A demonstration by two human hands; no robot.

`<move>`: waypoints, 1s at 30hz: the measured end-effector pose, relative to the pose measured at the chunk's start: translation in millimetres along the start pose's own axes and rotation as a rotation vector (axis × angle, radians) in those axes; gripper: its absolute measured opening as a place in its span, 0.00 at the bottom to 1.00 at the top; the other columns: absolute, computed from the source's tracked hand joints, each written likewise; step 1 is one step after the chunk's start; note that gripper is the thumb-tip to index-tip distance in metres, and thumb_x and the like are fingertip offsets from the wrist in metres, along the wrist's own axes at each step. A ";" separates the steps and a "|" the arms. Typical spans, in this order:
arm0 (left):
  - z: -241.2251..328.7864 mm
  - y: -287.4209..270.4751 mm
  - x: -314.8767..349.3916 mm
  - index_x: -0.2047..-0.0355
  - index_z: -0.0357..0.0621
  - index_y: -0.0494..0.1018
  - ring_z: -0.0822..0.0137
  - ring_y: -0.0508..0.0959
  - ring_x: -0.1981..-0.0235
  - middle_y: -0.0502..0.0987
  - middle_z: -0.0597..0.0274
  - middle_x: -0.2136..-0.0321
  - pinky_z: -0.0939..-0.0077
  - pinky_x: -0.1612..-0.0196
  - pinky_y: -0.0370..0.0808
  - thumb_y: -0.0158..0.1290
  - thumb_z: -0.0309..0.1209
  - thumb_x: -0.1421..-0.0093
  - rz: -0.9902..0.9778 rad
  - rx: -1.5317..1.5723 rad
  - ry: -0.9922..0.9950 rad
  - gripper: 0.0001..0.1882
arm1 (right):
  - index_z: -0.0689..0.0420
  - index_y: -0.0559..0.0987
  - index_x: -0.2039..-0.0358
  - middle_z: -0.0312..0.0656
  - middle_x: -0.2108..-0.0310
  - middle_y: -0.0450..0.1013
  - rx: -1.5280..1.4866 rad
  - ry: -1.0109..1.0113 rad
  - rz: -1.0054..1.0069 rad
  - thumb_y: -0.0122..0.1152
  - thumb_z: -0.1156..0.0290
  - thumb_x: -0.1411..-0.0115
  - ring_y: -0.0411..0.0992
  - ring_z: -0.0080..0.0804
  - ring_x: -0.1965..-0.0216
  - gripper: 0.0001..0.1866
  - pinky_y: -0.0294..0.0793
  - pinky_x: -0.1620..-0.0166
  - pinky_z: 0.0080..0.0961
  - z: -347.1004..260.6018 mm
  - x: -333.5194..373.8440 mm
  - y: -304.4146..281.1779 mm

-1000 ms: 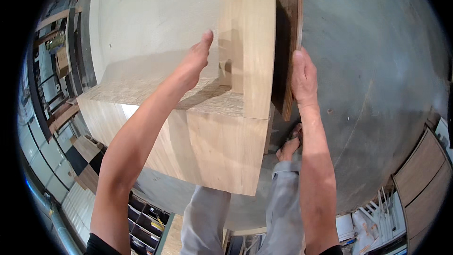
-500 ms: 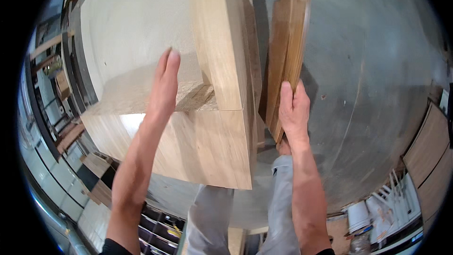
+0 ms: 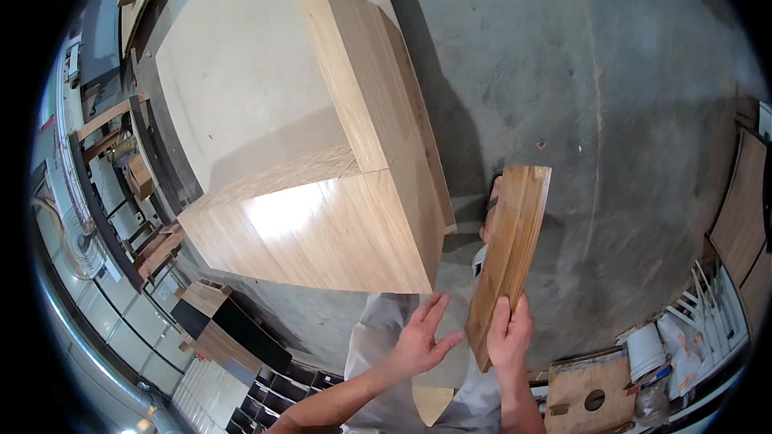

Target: The person organizes wooden planks by sorting through a stack, inspecting them, and then arranging them into separate piles on a table and a workbench.

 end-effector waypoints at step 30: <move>-171.0 233.9 185.0 0.46 0.32 0.70 0.61 0.81 0.55 0.78 0.52 0.53 0.64 0.49 0.78 0.56 0.31 0.36 0.114 1.866 -0.613 0.21 | 0.69 0.75 0.51 0.46 0.58 0.76 0.013 0.718 -0.630 0.51 0.72 0.34 0.75 0.34 0.58 0.15 0.74 0.54 0.31 130.8 174.1 -14.1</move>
Point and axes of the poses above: each hand's wrist, its own x-axis away from the middle knuckle, its own y-axis out of the palm, z = x × y, the point moved 9 cm from there along -x, towards the middle knuckle
